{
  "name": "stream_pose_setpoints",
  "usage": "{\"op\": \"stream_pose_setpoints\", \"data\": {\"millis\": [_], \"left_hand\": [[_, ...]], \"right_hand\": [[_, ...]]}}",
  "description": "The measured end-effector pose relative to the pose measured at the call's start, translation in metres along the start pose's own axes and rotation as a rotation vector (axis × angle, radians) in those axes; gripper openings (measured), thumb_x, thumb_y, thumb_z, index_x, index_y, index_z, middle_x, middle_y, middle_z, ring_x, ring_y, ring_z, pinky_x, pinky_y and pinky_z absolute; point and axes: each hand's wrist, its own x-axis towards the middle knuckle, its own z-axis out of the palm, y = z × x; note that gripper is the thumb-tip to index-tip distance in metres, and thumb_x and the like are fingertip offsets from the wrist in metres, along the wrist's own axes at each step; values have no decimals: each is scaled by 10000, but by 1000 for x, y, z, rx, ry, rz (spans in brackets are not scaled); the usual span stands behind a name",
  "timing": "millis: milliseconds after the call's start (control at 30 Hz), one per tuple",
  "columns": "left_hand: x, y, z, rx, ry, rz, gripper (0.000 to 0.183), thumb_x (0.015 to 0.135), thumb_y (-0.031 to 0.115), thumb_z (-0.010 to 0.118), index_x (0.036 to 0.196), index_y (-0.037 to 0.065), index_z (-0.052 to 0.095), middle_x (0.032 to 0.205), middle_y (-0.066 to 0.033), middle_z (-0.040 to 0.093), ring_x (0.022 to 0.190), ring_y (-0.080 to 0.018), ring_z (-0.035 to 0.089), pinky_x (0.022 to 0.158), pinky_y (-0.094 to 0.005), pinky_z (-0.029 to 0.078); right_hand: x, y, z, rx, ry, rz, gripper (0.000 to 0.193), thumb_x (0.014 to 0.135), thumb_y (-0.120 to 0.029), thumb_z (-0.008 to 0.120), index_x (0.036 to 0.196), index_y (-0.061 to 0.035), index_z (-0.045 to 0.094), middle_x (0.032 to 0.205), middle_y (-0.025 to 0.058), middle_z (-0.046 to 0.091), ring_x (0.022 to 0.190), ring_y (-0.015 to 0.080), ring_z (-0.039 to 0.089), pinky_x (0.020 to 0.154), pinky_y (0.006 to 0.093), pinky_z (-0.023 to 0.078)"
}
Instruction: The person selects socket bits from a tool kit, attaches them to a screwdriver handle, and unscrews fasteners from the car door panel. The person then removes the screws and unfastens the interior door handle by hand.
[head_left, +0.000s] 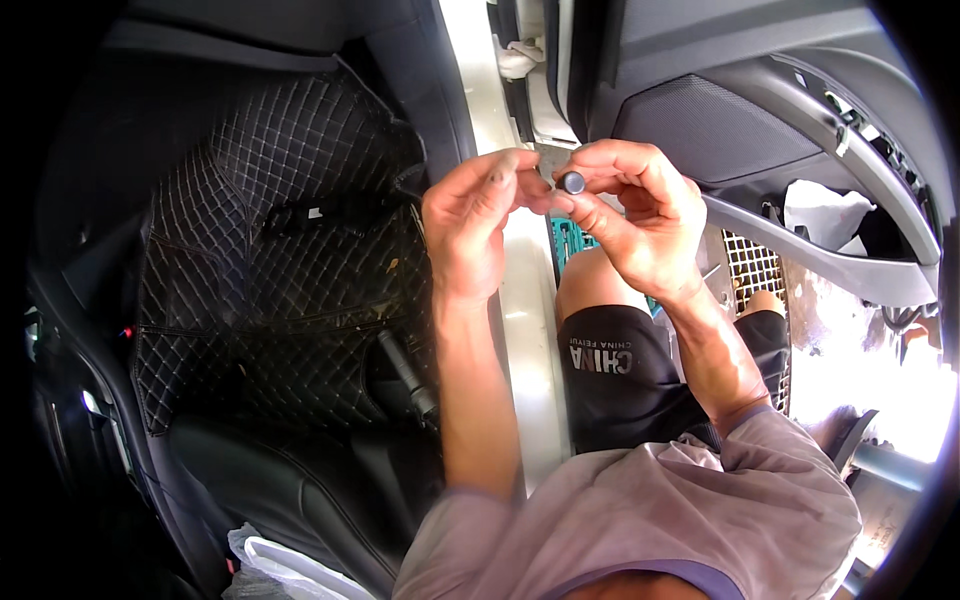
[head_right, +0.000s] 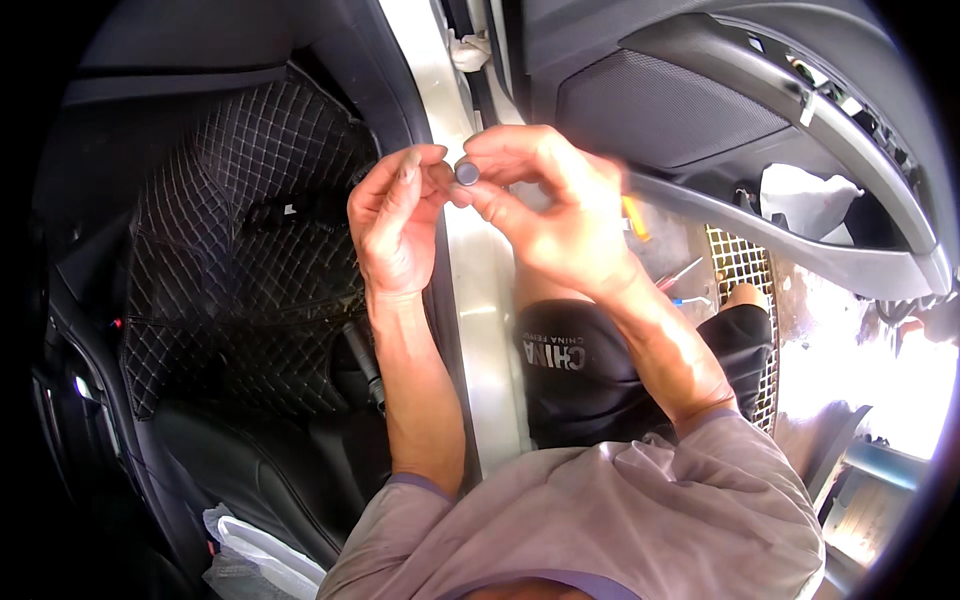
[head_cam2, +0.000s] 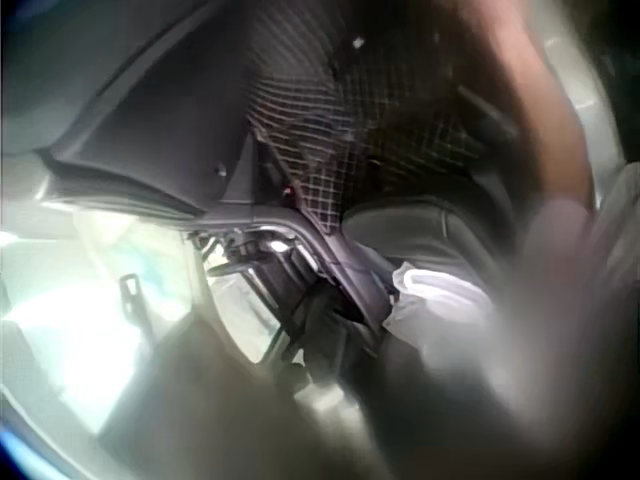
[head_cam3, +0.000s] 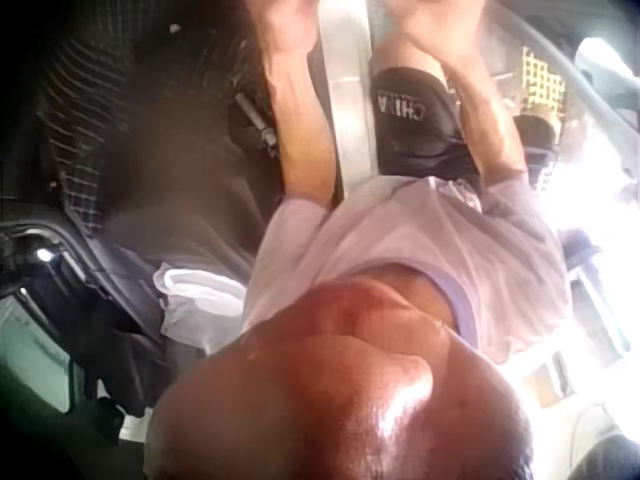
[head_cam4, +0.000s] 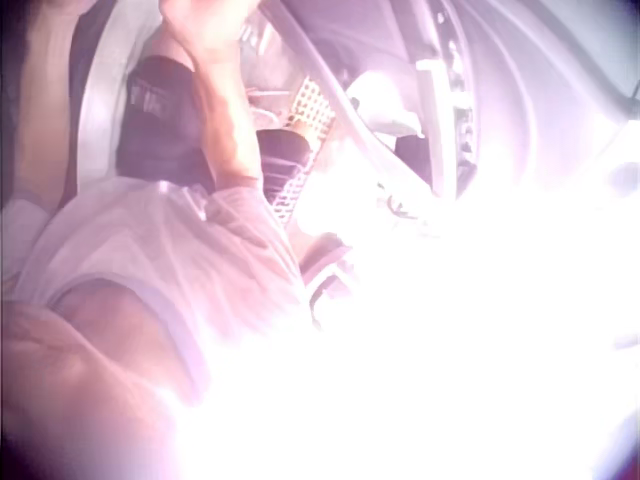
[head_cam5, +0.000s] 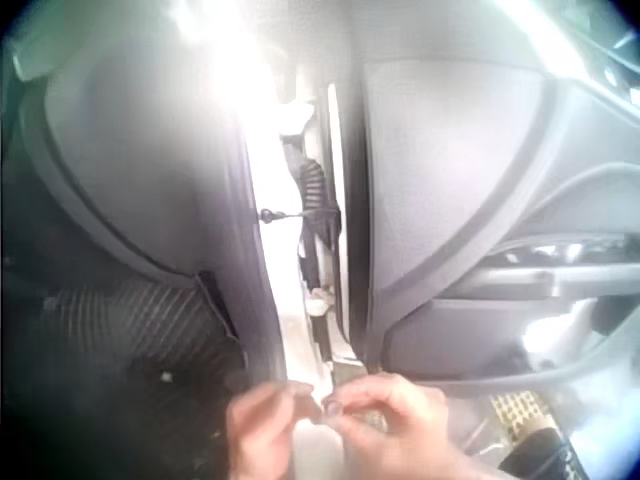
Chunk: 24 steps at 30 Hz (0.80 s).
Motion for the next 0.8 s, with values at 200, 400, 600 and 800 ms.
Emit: {"op": "stream_pose_setpoints", "data": {"millis": [200, 400, 600, 800], "left_hand": [[-4, 10, 19, 180, -105, 46, 274, 1010, 142, 597, 1147, -88, 655, 973, -173, 729, 855, -217, 722, 792, -328, 579], [-5, 18, 27, 225, -142, 49, 271, 1007, 130, 604, 1156, -92, 649, 985, -160, 728, 876, -217, 718, 832, -353, 586], [-10, 30, 43, 316, -95, 93, 289, 1002, 170, 608, 1110, -89, 679, 933, -138, 717, 803, -175, 673, 793, -313, 546], [-14, 30, 48, 429, -94, 106, 222, 932, 37, 699, 1111, -92, 680, 978, -125, 717, 904, -165, 690, 837, -273, 558]], "right_hand": [[3, -12, -11, -251, 17, -207, 250, 778, 56, 791, 996, 3, 680, 923, 104, 727, 798, 153, 716, 731, 266, 580], [4, -18, -16, -325, 17, -287, 245, 749, 88, 776, 963, -3, 699, 927, 102, 712, 793, 166, 698, 706, 277, 573], [2, -23, -18, -336, 14, -306, 260, 745, 97, 762, 978, -8, 712, 936, 101, 705, 790, 170, 696, 704, 277, 572], [3, -33, -21, -419, -24, -304, 290, 724, 94, 771, 984, -23, 717, 910, 93, 695, 768, 169, 686, 685, 292, 571]]}}
